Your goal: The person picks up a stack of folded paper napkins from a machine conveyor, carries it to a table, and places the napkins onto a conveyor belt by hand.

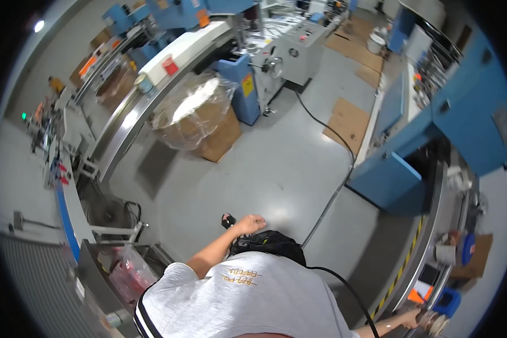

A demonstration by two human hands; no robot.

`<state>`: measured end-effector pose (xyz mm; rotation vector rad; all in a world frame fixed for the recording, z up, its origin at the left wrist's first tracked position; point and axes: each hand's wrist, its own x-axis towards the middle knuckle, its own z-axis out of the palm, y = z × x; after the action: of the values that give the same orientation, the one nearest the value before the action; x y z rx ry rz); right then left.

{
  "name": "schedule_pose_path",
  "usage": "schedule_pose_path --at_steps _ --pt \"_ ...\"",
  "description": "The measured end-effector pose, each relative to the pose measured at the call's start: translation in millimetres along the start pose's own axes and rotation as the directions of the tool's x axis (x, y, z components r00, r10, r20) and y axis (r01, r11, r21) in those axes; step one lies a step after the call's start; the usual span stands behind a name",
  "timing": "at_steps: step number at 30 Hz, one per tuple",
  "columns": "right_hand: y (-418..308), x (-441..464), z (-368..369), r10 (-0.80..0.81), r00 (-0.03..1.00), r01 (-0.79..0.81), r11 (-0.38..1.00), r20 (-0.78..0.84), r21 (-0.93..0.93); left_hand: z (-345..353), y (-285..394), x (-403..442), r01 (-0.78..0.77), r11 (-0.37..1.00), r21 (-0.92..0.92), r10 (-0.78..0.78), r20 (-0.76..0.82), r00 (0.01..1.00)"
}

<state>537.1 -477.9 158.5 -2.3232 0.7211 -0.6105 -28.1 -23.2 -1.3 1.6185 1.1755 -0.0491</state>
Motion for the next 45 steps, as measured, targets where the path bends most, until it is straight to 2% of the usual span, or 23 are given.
schedule_pose_path --at_steps 1,3,5,6,7,8,10,11,12,14,15,19,22,25,29,32,33,35,38,39,42,43,45 --pt "-7 -90 32 0.036 0.997 -0.038 0.999 0.071 0.029 -45 -30 3 -0.053 0.999 0.007 0.053 -0.045 0.998" --pt "-68 -183 44 -0.380 0.924 0.375 0.893 -0.028 0.249 -53 -44 15 -0.152 0.987 -0.046 0.153 0.017 0.988" --pt "-82 -270 112 -0.674 0.713 0.686 0.612 -0.193 0.394 -99 -41 5 -0.016 0.981 -0.193 0.028 0.060 0.998" --pt "-101 -333 119 -0.697 0.695 0.511 0.652 0.176 0.560 -116 -43 5 0.046 0.961 -0.272 -0.022 0.092 0.996" --pt "-105 -394 145 -0.766 0.603 0.427 0.547 0.224 0.720 -128 -57 8 -0.029 0.946 -0.322 0.052 0.062 0.997" --pt "-99 -446 180 -0.773 0.505 0.256 0.558 0.383 0.789 -139 -67 11 -0.058 0.952 -0.299 0.079 0.056 0.995" --pt "-119 -570 174 -0.798 0.172 0.280 0.602 0.578 0.748 -162 -92 14 -0.099 0.962 -0.254 0.113 0.041 0.993" --pt "-143 -633 134 -0.744 0.005 0.309 0.636 0.668 0.707 -183 -100 8 -0.097 0.990 -0.098 0.107 0.106 0.989" --pt "-146 -689 127 -0.733 -0.085 0.341 0.615 0.675 0.711 -201 -108 -2 -0.061 0.989 -0.133 0.076 0.110 0.991" --pt "-161 -781 101 -0.749 -0.409 0.314 0.421 0.522 0.851 -245 -126 -18 0.003 0.984 -0.179 0.016 0.106 0.994" --pt "-165 -823 93 -0.716 -0.516 0.253 0.397 0.470 0.882 -257 -141 -24 0.031 0.984 -0.175 -0.024 0.043 0.999" --pt "-193 -942 42 -0.565 -0.798 0.115 0.201 0.211 0.973 -311 -158 -63 0.060 0.965 -0.254 -0.082 -0.077 0.994" --pt "-211 -999 32 -0.447 -0.883 0.051 0.213 0.144 0.976 -340 -168 -66 0.087 0.963 -0.256 -0.125 -0.138 0.983" --pt "-234 -1043 47 -0.380 -0.918 0.073 0.116 0.112 0.991 -368 -185 -47 0.045 0.944 -0.326 -0.110 -0.184 0.977" --pt "-290 -1086 70 -0.350 -0.924 0.087 0.201 0.154 0.976 -411 -207 -11 -0.030 0.928 -0.371 -0.059 -0.226 0.972" --pt "-336 -1125 100 -0.346 -0.925 0.084 0.222 0.159 0.971 -466 -187 23 0.139 0.920 -0.365 -0.225 -0.204 0.953" --pt "-362 -1135 99 -0.304 -0.938 0.117 0.176 0.167 0.977 -479 -192 42 0.107 0.934 -0.341 -0.193 -0.229 0.954" --pt "-397 -1166 124 -0.339 -0.936 0.056 0.105 0.089 0.993 -501 -205 82 0.046 0.955 -0.292 -0.128 -0.270 0.954" --pt "-456 -1198 128 -0.386 -0.920 0.030 0.088 0.062 0.996 -554 -172 109 0.019 0.973 -0.230 -0.089 -0.298 0.951" --pt "-475 -1209 128 -0.422 -0.905 0.009 0.091 0.047 0.996 -561 -183 124 0.058 0.949 -0.311 -0.136 -0.238 0.962" --pt "-520 -1239 124 -0.487 -0.873 -0.063 0.102 -0.006 0.993 -584 -189 131 -0.103 0.877 -0.469 -0.021 -0.252 0.968" --pt "-531 -1247 120 -0.503 -0.864 -0.089 0.105 -0.024 0.990 -600 -174 120 -0.014 0.866 -0.500 -0.089 -0.181 0.979" --pt "-548 -1263 105 -0.534 -0.845 -0.142 0.208 -0.010 0.968 -598 -180 112 -0.029 0.832 -0.554 -0.142 -0.264 0.954"
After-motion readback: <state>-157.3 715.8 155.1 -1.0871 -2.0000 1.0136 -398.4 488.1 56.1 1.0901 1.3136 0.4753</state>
